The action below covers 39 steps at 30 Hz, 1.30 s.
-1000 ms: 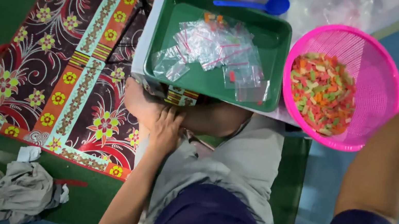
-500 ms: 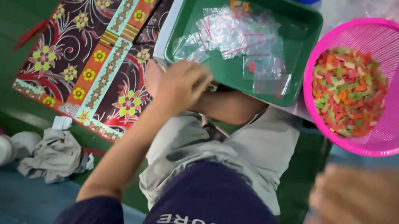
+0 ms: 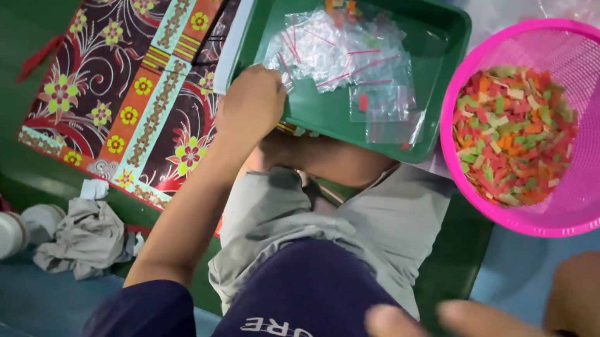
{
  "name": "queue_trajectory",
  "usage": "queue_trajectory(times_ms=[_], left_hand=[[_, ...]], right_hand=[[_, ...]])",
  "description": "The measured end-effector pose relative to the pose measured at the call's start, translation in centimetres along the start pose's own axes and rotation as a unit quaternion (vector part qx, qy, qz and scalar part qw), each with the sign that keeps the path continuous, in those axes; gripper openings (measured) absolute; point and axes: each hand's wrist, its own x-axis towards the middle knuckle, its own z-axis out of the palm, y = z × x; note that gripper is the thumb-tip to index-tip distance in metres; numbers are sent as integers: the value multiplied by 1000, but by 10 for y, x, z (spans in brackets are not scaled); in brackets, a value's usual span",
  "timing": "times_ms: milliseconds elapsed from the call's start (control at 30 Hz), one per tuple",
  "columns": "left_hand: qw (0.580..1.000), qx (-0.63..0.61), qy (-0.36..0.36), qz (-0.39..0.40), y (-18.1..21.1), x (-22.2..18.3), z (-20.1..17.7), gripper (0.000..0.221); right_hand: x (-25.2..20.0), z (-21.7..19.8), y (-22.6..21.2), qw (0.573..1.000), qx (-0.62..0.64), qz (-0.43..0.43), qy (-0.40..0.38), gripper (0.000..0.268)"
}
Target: Manually filling small plastic zip-lock bags with colorful snack pieces from a basket while sitting on the floor.
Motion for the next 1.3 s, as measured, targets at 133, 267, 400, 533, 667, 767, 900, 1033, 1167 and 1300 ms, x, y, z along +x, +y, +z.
queue_trajectory(times_ms=[133, 267, 400, 533, 667, 767, 900, 1033, 1167, 1300], left_hand=[[979, 97, 130, 123, -31, -2, 14, 17], [980, 9, 149, 132, -40, 1, 17, 18], [952, -56, 197, 230, -38, -8, 0, 14], [923, -176, 229, 255, -31, -21, -4, 22], [909, -135, 272, 286, -32, -23, -7, 25], [852, 40, 393, 343, -32, -24, -13, 18], [829, 32, 422, 366, -44, -26, 8, 19], [873, -198, 224, 385, -41, -67, 30, 21], [862, -314, 133, 375, -39, -100, 44, 25], [860, -467, 13, 206, -47, -113, 69, 22]], right_hand=[[25, 5, -1, 998, 53, 22, 16, 47], [72, 73, 39, 933, 300, -167, 105, 16], [60, 169, 79, 936, 319, 132, 76, 13], [37, 232, 105, 908, 336, 243, 64, 14], [52, 223, 106, 929, 288, 227, 49, 15], [63, 227, 108, 933, 276, 221, 70, 16], [84, 246, 95, 885, 373, 244, 132, 63], [97, 267, 73, 776, 525, 302, 174, 103], [78, 296, 89, 726, 516, 403, 213, 25], [67, 301, 97, 716, 604, 311, 160, 10]])
